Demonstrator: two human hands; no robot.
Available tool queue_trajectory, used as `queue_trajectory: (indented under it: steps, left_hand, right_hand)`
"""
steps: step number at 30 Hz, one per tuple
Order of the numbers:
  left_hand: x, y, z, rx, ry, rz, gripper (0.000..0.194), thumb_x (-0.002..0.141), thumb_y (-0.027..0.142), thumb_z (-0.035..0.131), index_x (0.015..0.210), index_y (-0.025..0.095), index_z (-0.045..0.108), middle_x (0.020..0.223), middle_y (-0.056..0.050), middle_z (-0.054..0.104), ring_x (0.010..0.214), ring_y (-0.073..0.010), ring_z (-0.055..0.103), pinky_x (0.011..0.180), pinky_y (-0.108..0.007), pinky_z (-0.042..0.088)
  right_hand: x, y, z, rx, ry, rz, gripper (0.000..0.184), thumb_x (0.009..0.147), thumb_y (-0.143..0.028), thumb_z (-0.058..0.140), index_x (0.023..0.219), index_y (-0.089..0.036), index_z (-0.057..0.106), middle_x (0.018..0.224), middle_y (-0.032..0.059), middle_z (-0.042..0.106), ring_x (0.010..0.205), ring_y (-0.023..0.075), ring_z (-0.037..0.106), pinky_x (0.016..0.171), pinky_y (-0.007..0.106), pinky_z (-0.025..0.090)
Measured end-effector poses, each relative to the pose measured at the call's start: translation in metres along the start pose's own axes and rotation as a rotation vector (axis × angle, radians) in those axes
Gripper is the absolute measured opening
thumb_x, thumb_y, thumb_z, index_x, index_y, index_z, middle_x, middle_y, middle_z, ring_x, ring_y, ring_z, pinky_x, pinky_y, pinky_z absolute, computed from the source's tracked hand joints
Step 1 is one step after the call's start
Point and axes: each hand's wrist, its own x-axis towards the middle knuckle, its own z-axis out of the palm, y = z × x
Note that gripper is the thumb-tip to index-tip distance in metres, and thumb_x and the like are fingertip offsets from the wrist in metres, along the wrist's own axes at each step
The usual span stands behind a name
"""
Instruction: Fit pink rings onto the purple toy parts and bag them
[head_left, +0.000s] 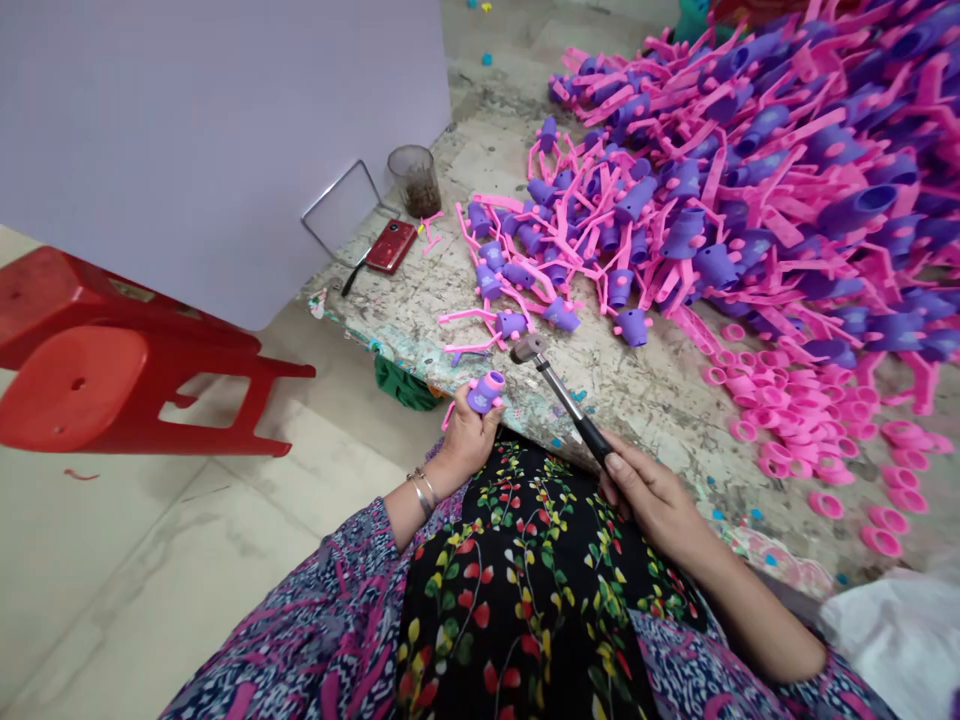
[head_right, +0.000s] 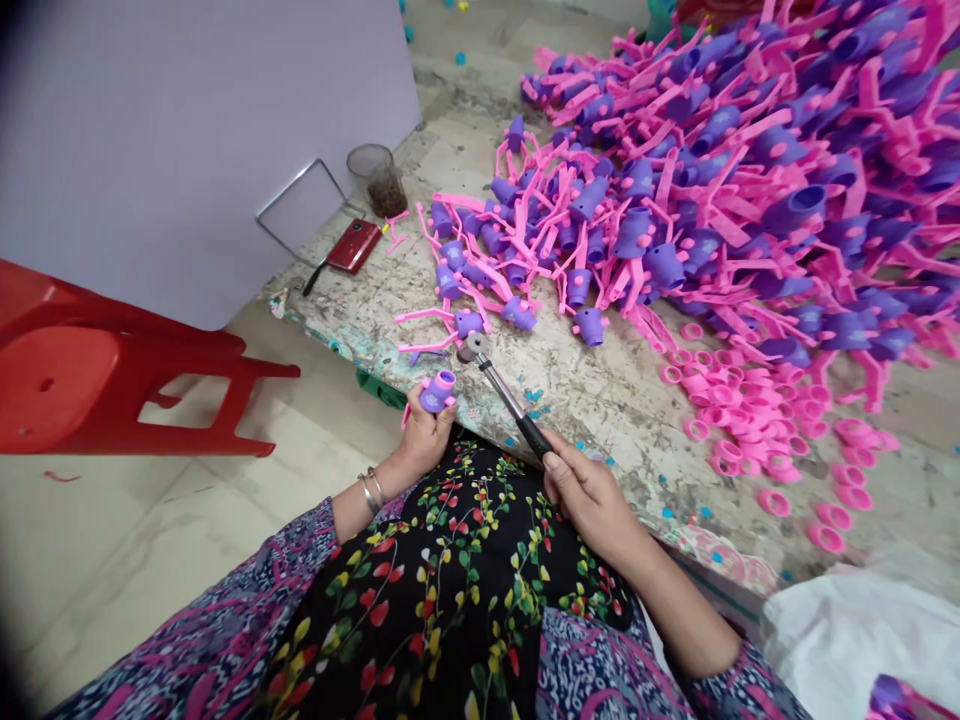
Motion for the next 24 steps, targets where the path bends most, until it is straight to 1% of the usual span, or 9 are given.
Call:
queue_trajectory:
  steps: [3, 5, 11, 15, 16, 18, 20, 21, 24]
  left_hand:
    - [0.0, -0.001, 0.001, -0.004, 0.004, 0.004, 0.056, 0.091, 0.05, 0.052, 0.129, 0.013, 0.034, 0.105, -0.018, 0.065, 0.095, -0.0292, 0.065, 0.082, -0.043, 0.051]
    - [0.0, -0.002, 0.002, -0.008, 0.006, 0.01, 0.056, 0.09, 0.05, 0.053, 0.129, 0.014, 0.035, 0.104, -0.016, 0.065, 0.094, -0.0281, 0.065, 0.082, -0.042, 0.051]
    - [-0.001, -0.005, 0.003, -0.011, 0.021, 0.004, 0.057, 0.089, 0.051, 0.056, 0.127, 0.014, 0.037, 0.103, -0.016, 0.065, 0.092, -0.0284, 0.066, 0.08, -0.042, 0.051]
    - [-0.002, -0.007, 0.003, -0.01, 0.029, 0.012, 0.057, 0.088, 0.052, 0.057, 0.127, 0.015, 0.036, 0.104, -0.015, 0.065, 0.091, -0.0271, 0.066, 0.081, -0.041, 0.051]
    - [-0.002, -0.007, 0.003, -0.008, 0.03, 0.012, 0.057, 0.088, 0.052, 0.057, 0.127, 0.015, 0.036, 0.103, -0.015, 0.064, 0.091, -0.0271, 0.066, 0.082, -0.042, 0.051]
    - [-0.002, -0.006, 0.003, 0.001, 0.023, 0.007, 0.057, 0.089, 0.052, 0.055, 0.126, 0.014, 0.036, 0.102, -0.016, 0.064, 0.091, -0.028, 0.066, 0.082, -0.043, 0.051]
    - [-0.002, -0.006, 0.002, 0.01, 0.01, 0.002, 0.057, 0.089, 0.052, 0.054, 0.126, 0.012, 0.037, 0.101, -0.017, 0.065, 0.09, -0.0291, 0.066, 0.081, -0.044, 0.052]
    - [-0.002, -0.005, 0.002, 0.015, 0.003, 0.0, 0.057, 0.089, 0.051, 0.055, 0.126, 0.012, 0.037, 0.1, -0.017, 0.065, 0.09, -0.0293, 0.066, 0.081, -0.044, 0.052]
    - [-0.002, -0.004, 0.001, 0.022, -0.01, 0.002, 0.057, 0.088, 0.051, 0.056, 0.126, 0.012, 0.037, 0.098, -0.015, 0.065, 0.087, -0.0286, 0.066, 0.08, -0.043, 0.052]
  right_hand:
    - [0.001, -0.011, 0.0, 0.252, -0.068, 0.121, 0.065, 0.098, -0.056, 0.041, 0.146, -0.013, 0.046, 0.056, -0.0049, 0.052, 0.041, 0.0115, 0.047, 0.042, 0.023, 0.041]
    - [0.005, -0.012, -0.002, 0.297, -0.069, 0.144, 0.068, 0.097, -0.059, 0.042, 0.146, -0.013, 0.046, 0.056, -0.0055, 0.051, 0.039, 0.0107, 0.045, 0.041, 0.023, 0.04]
    - [0.007, -0.011, -0.011, 0.164, -0.152, 0.155, 0.061, 0.095, -0.057, 0.048, 0.139, -0.016, 0.056, 0.054, -0.0052, 0.049, 0.041, 0.0105, 0.045, 0.039, 0.021, 0.037]
    - [0.004, -0.015, -0.012, 0.29, 0.01, 0.125, 0.064, 0.097, -0.057, 0.043, 0.144, -0.015, 0.049, 0.055, -0.0047, 0.052, 0.04, 0.0107, 0.045, 0.04, 0.022, 0.039]
    - [0.004, -0.015, -0.012, 0.286, 0.014, 0.11, 0.064, 0.097, -0.058, 0.044, 0.144, -0.015, 0.049, 0.055, -0.0048, 0.051, 0.041, 0.0108, 0.044, 0.04, 0.022, 0.039]
    - [0.005, -0.016, -0.012, 0.217, -0.063, 0.098, 0.063, 0.095, -0.059, 0.046, 0.14, -0.016, 0.055, 0.053, -0.0052, 0.048, 0.041, 0.011, 0.043, 0.04, 0.022, 0.038]
    - [0.005, -0.016, -0.013, 0.148, -0.149, 0.124, 0.059, 0.095, -0.058, 0.049, 0.136, -0.016, 0.06, 0.052, -0.0052, 0.046, 0.042, 0.0113, 0.042, 0.039, 0.022, 0.037]
    - [0.005, -0.016, -0.015, 0.148, -0.152, 0.133, 0.058, 0.095, -0.057, 0.049, 0.136, -0.017, 0.059, 0.052, -0.005, 0.046, 0.043, 0.0115, 0.042, 0.039, 0.022, 0.036]
    - [0.005, -0.017, -0.017, 0.226, -0.034, 0.083, 0.058, 0.099, -0.054, 0.042, 0.145, -0.019, 0.05, 0.055, -0.0048, 0.048, 0.042, 0.0117, 0.042, 0.04, 0.023, 0.038]
